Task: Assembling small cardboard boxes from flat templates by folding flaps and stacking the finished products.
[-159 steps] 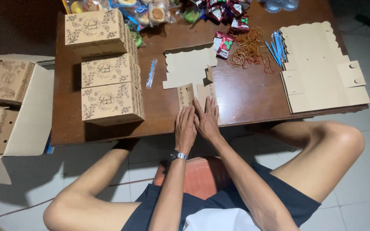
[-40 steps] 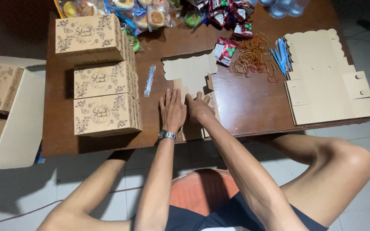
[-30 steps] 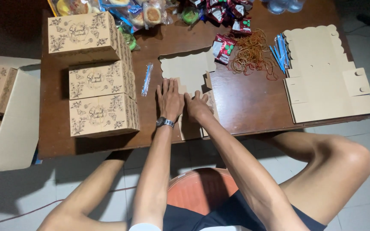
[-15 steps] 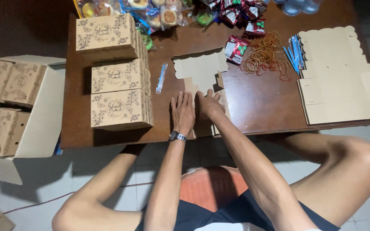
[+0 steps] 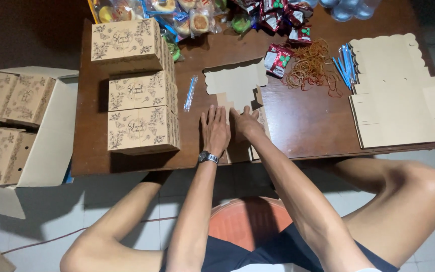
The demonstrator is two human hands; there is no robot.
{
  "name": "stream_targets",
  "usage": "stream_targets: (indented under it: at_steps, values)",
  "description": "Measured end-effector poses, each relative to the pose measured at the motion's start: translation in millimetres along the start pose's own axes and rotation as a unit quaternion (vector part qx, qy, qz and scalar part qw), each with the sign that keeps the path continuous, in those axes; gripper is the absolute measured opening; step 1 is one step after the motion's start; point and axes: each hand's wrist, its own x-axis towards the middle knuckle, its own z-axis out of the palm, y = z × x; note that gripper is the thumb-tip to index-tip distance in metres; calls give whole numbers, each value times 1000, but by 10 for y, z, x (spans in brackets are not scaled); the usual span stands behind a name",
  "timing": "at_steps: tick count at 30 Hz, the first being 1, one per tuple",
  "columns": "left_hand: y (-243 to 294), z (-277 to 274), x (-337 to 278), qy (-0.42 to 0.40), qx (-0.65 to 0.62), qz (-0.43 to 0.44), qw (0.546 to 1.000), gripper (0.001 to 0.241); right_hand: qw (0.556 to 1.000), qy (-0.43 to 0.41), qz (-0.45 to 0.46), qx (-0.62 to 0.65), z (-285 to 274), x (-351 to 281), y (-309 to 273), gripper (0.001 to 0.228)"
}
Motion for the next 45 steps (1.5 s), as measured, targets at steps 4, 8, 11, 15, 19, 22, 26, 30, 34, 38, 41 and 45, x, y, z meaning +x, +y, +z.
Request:
stream_targets:
  at_steps: [4,8,11,15,19,22,26,30,34,38,41,45]
  values:
    - [-34,91,149,9,-1,0,1000,57,1000,-4,4,-3,35,22,22,124]
    - [-107,207,331,11,12,-10,1000,57,1000,-11,11,1,71,45,13,125]
    - [-113,214,421,13,19,-15,1000,56,1000,-12,14,4,-26,-84,-44,123]
    - [-105,210,390,12,18,-21,1000,55,1000,-13,17,7,-98,-207,-111,118]
    - [-93,226,370,13,25,-17,999,55,1000,-6,19,10,-94,-214,-131,103]
    - [-72,235,379,0,-16,-58,998,59,1000,-12,18,-3,-64,-176,-96,110]
    - [-171,210,483,11,-155,-155,976,84,1000,-5,-1,-7,-117,-273,-87,108]
    - [-209,51,624,-33,-198,-161,966,100,1000,-14,0,-10,-99,-221,-77,117]
    - [-133,-119,624,-19,-196,-147,969,101,1000,-22,2,-1,-148,-276,-86,109]
    - [-12,-275,582,20,-262,-89,961,95,1000,-23,5,4,-86,-149,-50,105]
    - [-8,-283,588,13,-249,-57,967,93,1000,-22,7,2,-97,-162,-40,106]
    - [-119,-309,661,-44,-197,-32,979,101,1000,-23,5,-1,-131,-202,-59,109]
